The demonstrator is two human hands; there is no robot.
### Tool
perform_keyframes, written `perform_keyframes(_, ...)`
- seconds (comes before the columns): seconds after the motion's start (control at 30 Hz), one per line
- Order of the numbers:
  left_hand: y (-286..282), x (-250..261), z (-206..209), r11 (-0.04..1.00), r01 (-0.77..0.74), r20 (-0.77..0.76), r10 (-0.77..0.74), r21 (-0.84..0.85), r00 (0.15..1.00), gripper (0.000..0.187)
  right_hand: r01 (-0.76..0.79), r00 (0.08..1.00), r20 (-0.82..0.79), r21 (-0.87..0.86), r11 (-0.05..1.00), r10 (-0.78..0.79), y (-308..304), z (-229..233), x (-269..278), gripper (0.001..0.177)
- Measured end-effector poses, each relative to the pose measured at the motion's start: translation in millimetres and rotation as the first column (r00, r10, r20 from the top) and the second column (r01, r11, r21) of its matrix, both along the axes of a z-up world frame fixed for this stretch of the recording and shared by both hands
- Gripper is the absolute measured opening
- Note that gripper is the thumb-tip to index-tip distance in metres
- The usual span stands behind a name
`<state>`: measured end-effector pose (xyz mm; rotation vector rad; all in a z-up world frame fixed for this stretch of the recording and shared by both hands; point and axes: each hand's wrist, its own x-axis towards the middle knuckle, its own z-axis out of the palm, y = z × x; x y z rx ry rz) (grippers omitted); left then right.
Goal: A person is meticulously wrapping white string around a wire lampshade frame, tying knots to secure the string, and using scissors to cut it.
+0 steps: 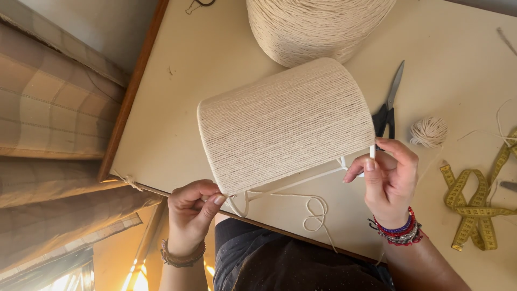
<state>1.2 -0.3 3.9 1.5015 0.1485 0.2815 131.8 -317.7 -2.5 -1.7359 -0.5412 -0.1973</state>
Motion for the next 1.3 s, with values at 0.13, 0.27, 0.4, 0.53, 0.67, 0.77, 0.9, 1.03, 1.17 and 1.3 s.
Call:
perform_keyframes(0.13,1,-1,-2,1.0,-0.012,-0.018,0.012,0.012,1.0,0.011,-0.008,1.0,0.0,0.004,1.0,0.008,-1,-3,0,0.032)
perform_keyframes(0.27,1,0,-3,0.999,0.019,0.021,-0.018,-0.03,1.0,0.009,-0.008,1.0,0.007,-0.008,1.0,0.008,-1,-3,0,0.03)
perform_keyframes(0.4,0,2,-1,1.0,0.009,0.032,-0.008,-0.02,0.999,0.011,-0.015,1.0,-0.01,-0.013,1.0,0.015,1,3,1,0.029)
perform_keyframes(0.53,1,5,5,0.998,0.005,0.051,-0.009,0.061,0.999,0.009,-0.062,0.993,-0.1,0.062,0.996,0.068,-3,3,1,0.034)
perform_keyframes(0.67,12,12,10,0.996,0.063,0.024,-0.065,0.07,0.998,0.014,-0.088,0.967,-0.234,0.058,0.994,0.099,-8,-8,6,0.018)
perform_keyframes(0.77,18,23,-6,0.991,0.119,0.094,-0.125,0.065,0.988,0.02,-0.109,0.949,-0.288,0.075,0.991,0.126,-1,-6,9,0.041)
perform_keyframes(0.9,11,52,-58,0.972,0.127,-0.018,-0.133,-0.2,0.991,0.017,-0.06,0.929,-0.356,0.138,0.989,0.106,6,1,15,0.045)
perform_keyframes(1.03,-3,78,-106,0.874,0.249,-0.124,-0.326,-0.416,0.937,0.015,-0.196,0.909,-0.336,0.176,0.965,0.246,0,9,26,0.041)
perform_keyframes(1.17,-10,85,-107,0.884,0.274,-0.101,-0.334,-0.378,0.937,0.012,-0.348,0.874,-0.319,0.113,0.931,0.365,-19,2,45,0.039)
perform_keyframes(1.3,-13,95,-99,0.895,0.302,-0.073,-0.343,-0.327,0.937,0.011,-0.483,0.783,-0.385,0.119,0.868,0.489,-24,12,57,0.038)
